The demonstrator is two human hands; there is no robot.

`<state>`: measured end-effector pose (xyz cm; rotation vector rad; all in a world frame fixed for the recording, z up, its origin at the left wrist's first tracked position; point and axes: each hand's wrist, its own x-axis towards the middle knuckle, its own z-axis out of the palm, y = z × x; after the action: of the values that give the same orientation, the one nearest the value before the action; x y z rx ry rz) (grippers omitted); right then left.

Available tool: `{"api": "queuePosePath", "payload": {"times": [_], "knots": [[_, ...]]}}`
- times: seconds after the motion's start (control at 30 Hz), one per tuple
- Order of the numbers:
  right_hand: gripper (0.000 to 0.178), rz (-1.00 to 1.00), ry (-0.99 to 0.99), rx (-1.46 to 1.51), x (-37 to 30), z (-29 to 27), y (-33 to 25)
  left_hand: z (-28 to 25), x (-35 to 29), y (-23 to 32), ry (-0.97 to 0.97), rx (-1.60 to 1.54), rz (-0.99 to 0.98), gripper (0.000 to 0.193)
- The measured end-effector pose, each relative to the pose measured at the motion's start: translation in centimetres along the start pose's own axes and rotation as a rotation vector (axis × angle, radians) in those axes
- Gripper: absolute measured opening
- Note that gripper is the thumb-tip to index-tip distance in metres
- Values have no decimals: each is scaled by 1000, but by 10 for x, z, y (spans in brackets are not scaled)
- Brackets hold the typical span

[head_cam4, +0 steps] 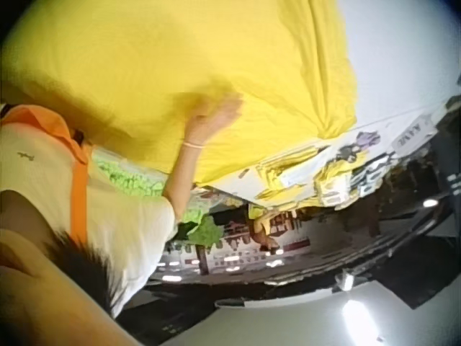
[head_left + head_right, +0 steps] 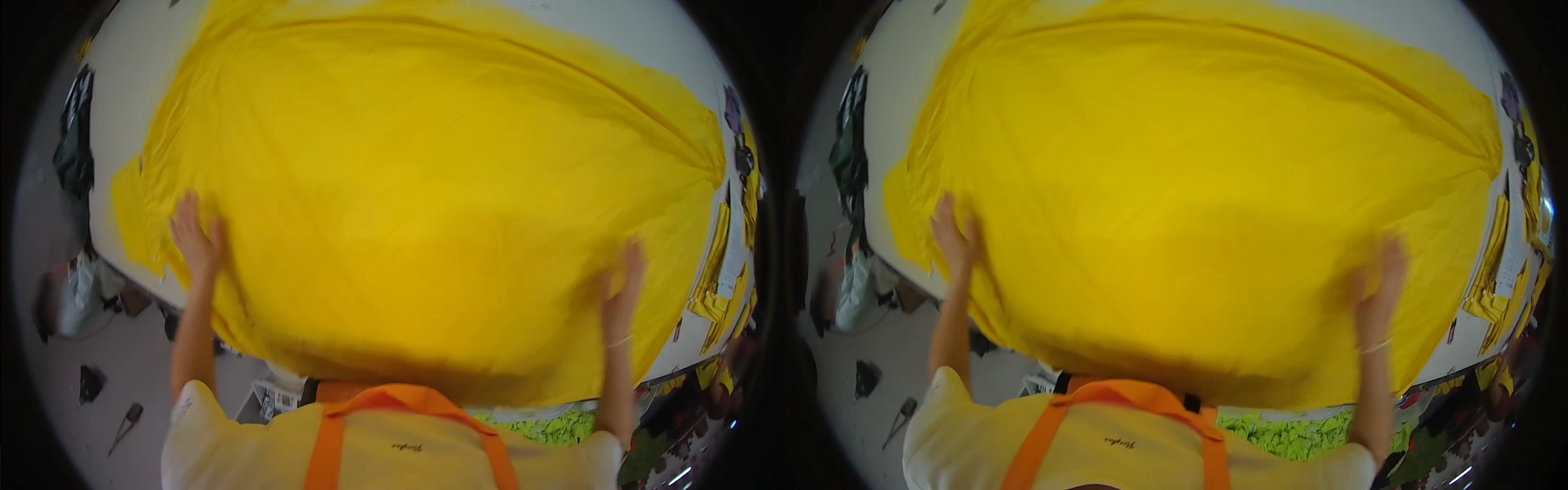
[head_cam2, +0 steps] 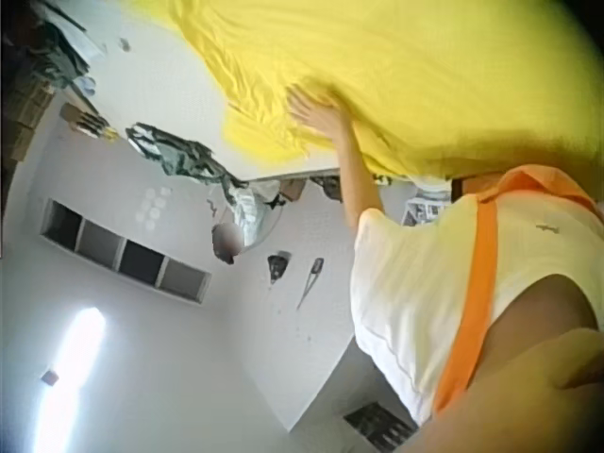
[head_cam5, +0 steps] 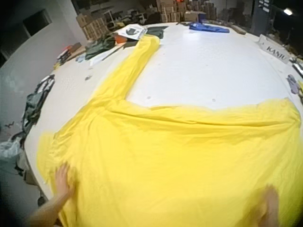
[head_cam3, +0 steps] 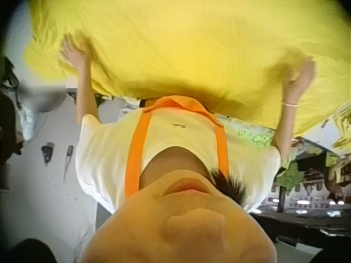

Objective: The person folds a yellow jacket on a white table. They smooth the fabric, fold the sleeves inward, fold the jacket in half, and then fold it again into a compact rectangle. The folded jacket is placed on a stack of similar folded jackets.

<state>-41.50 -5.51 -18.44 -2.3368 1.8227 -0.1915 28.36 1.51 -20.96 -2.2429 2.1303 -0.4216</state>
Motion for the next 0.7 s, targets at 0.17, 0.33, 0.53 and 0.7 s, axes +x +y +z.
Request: {"api": "queuePosePath", "payload": {"times": [0.17, 0.33, 0.53, 0.7], "knots": [[57, -54, -287, 82, -142, 39, -168, -17, -172, -10, -180, -146, -282, 61], [59, -48, -87, -81, -86, 68, -173, 20, -103, -36, -10, -394, -222, 68], [60, -50, -53, -30, -129, 64, -226, -48, -171, -27, 158, -306, -553, 64], [63, -33, -62, -51, -174, 84, -249, -12, -302, -69, -277, -743, -847, 34]]}}
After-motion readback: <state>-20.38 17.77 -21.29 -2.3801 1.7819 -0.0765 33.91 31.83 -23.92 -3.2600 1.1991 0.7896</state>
